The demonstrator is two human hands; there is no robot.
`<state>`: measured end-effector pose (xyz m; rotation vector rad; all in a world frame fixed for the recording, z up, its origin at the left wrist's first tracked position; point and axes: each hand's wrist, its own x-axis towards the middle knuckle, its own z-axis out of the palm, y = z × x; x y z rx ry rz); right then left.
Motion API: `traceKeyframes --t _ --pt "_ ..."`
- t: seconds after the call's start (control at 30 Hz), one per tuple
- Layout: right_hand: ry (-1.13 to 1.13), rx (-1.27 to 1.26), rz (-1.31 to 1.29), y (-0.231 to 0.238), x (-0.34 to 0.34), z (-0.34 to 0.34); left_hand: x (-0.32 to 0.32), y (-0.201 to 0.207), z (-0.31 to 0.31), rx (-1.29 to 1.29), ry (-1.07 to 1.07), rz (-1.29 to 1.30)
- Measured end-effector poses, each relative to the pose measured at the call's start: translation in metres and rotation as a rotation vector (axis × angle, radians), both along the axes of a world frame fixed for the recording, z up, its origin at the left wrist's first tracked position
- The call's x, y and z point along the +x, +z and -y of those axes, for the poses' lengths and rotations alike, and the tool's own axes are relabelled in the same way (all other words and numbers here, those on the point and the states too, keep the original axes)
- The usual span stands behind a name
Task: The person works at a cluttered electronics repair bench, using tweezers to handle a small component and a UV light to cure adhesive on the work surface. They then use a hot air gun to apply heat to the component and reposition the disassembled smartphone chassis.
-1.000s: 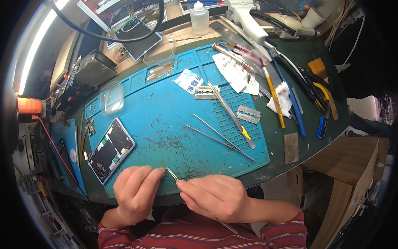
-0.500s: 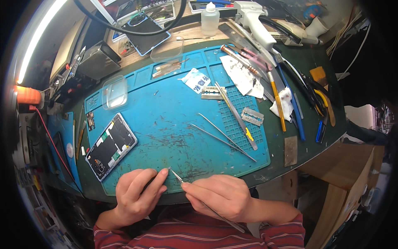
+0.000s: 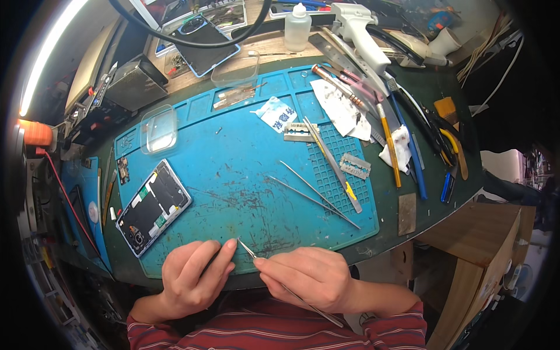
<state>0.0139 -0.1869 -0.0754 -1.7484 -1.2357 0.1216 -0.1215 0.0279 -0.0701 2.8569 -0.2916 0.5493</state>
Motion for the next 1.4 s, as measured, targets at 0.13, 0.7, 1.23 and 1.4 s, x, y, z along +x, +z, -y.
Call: traceKeyframes --t 0.13,0.7,1.23,1.4 --pt "-0.012 -0.001 -0.004 0.0 0.0 0.0 0.0 0.0 0.0 0.006 -0.001 -0.001" --pt "-0.158 -0.009 0.127 0.009 0.01 0.019 -0.001 0.002 0.002 -0.106 0.027 -0.018" --pt "-0.027 -0.196 0.647 0.039 0.077 0.02 0.023 0.003 0.012 -0.315 0.201 0.064" --pt "0.198 -0.128 0.361 0.023 0.046 -0.037 0.025 -0.002 0.013 -0.295 0.188 0.108"
